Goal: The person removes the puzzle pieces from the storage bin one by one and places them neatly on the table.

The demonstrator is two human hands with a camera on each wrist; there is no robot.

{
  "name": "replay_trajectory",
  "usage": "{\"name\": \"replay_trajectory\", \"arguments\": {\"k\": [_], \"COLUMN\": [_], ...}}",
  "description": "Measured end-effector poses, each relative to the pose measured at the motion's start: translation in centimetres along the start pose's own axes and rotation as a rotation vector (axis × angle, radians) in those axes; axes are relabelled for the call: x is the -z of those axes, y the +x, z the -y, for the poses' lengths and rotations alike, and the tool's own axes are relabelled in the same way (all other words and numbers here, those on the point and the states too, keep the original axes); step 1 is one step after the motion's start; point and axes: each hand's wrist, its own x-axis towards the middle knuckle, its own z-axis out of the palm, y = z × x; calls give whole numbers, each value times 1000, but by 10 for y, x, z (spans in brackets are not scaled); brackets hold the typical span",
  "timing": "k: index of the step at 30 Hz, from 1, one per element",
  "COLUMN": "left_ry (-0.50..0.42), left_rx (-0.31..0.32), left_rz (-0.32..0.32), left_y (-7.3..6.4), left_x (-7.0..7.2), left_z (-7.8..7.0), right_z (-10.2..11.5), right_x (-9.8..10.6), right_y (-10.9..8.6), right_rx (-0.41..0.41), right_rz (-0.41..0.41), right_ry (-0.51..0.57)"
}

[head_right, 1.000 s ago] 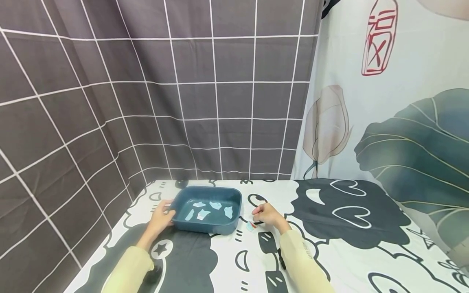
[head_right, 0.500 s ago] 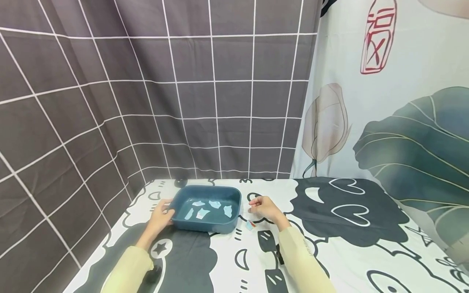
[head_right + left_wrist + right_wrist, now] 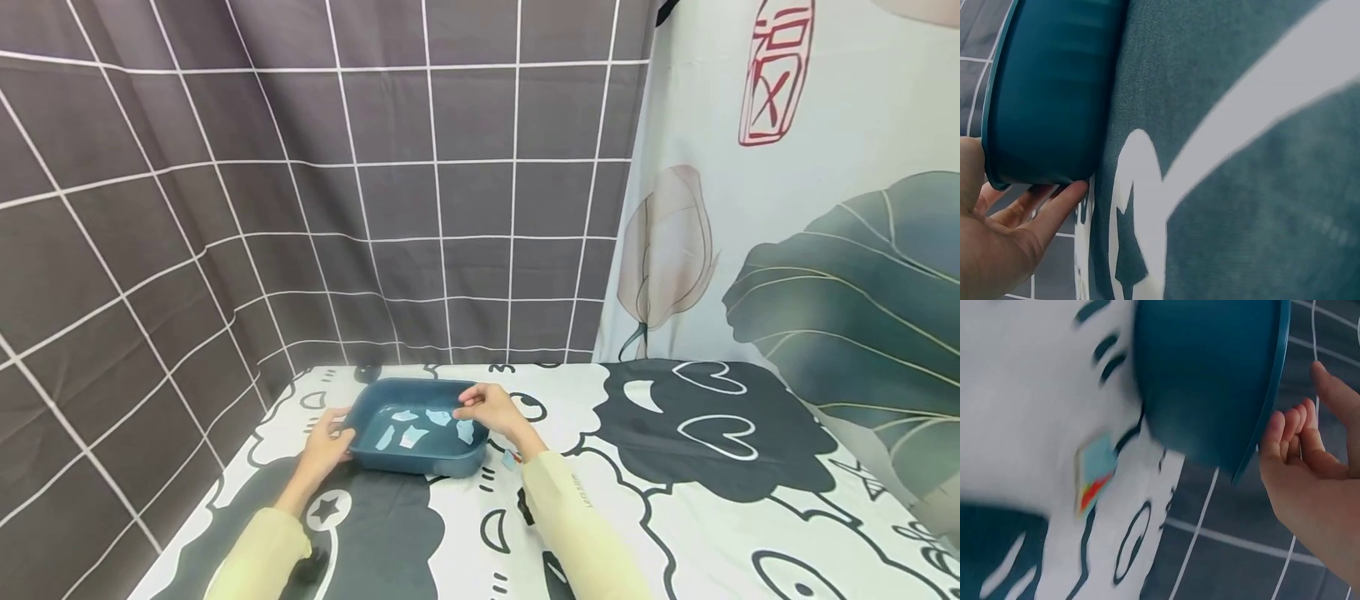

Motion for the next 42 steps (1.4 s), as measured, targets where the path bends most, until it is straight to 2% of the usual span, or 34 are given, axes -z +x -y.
{"name": "replay_trajectory", "arguments": {"k": [7,14,18,23,30,35,42], "left_ry": [-12,-12,-12,-17,-56,-54,-61], "left_rx": [-8,-2,-12,-15,-20,-14,-19], "left_rz": [-13,-30,-31,-41,-25,-36,-43], "left_y": [0,-3,-2,1,-7,-10,-3], "left_x": [1,0,2,4,-7,-6,-1], "left_z": [0,3,5,3,9,11,7], "right_z": [9,3,6,7,-7,-10,-5], "right_x": [-37,-71,-84,-93,-99,-101,-101], "right_y": [14,21,25,36,36,36,41], "right_rx": [2,-17,-23,-16,33,74,65], "right_rz": [-31,7,26,46,16,7,33], "right_ry": [20,47,6,-112,-319,-372,-413]}}
